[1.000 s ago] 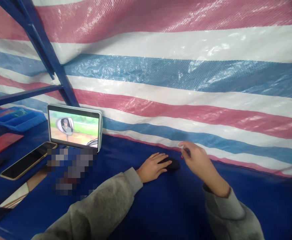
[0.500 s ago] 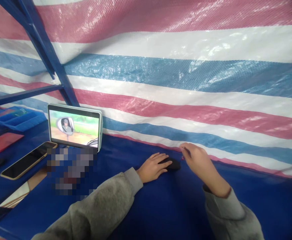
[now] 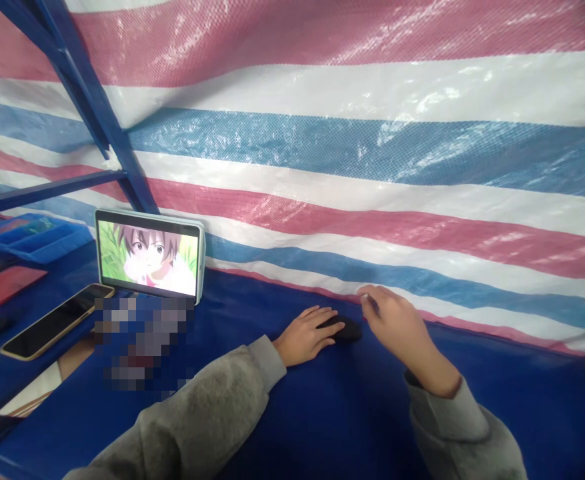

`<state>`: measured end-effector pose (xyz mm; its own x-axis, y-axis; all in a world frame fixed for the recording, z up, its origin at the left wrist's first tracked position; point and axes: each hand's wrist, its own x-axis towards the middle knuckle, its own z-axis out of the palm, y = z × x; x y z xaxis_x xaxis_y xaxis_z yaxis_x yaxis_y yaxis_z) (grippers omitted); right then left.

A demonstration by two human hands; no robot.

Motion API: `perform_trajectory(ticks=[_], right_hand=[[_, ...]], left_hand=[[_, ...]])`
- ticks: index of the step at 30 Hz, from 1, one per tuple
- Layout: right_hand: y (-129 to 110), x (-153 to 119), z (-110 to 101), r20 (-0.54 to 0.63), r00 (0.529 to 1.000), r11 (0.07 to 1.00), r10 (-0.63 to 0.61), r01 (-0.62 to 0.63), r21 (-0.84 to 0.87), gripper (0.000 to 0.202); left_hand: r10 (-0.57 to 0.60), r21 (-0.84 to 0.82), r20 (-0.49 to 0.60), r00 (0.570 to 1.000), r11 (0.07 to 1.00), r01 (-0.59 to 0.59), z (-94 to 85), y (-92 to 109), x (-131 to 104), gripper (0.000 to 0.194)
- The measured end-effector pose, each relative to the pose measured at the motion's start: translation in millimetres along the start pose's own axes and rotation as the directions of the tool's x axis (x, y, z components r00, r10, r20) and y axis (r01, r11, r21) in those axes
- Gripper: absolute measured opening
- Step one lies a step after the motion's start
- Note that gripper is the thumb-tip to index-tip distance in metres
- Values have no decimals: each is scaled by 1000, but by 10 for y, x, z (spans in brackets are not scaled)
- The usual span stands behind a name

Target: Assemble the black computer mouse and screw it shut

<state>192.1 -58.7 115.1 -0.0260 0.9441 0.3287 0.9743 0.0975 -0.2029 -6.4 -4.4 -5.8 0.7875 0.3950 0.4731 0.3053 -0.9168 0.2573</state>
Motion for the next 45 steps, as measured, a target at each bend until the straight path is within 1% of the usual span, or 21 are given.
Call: perform_trajectory(ticks=[6,10,14,16,18,21,26,32,37,41,45], right_hand=[[16,-5,16,-9,1000,1000,-2,2,-27,25],[19,-4,0,-8,1000,1000,-4,4,-6,27],[21,-5,-13,-11,1000,999,3,-3,-47,27],[23,-6,-10,-28,1000,999,14,-15,-43,25],[25,-6,-4,-55,998,999,18,-20,-35,27],[25,-5,2,-75,997,998,12,-17,-63,28],[6,-9,2,-40,999,998,9,-11,-66,27],[3,-14,-8,-21,1000,995,18,-20,-94,33],[16,-14,-31,-5,1000,999,23,-23,-47,33],[12,-23,-82,-45,998,999,39,-39,-16,33],[32,-25,-143,-100,995,999,29,-26,26,32]], left_hand=[[-4,-10,3,1000,1000,4,9,-9,-1,40],[17,-15,17,1000,1000,-17,-7,-1,0,41],[24,-17,47,999,1000,-23,-35,25,1,45],[25,-18,65,998,1000,-24,-43,33,2,47],[23,-19,74,997,1000,-21,-45,35,1,48],[13,-18,79,997,1000,-12,-43,33,-1,48],[2,-17,85,996,1000,0,-50,38,3,49],[-16,-18,89,996,1000,17,-55,50,10,50],[-25,-31,89,996,999,28,-65,53,8,50],[-33,-46,86,996,998,37,-68,55,13,49],[-44,-61,89,995,997,50,-55,53,12,48]])
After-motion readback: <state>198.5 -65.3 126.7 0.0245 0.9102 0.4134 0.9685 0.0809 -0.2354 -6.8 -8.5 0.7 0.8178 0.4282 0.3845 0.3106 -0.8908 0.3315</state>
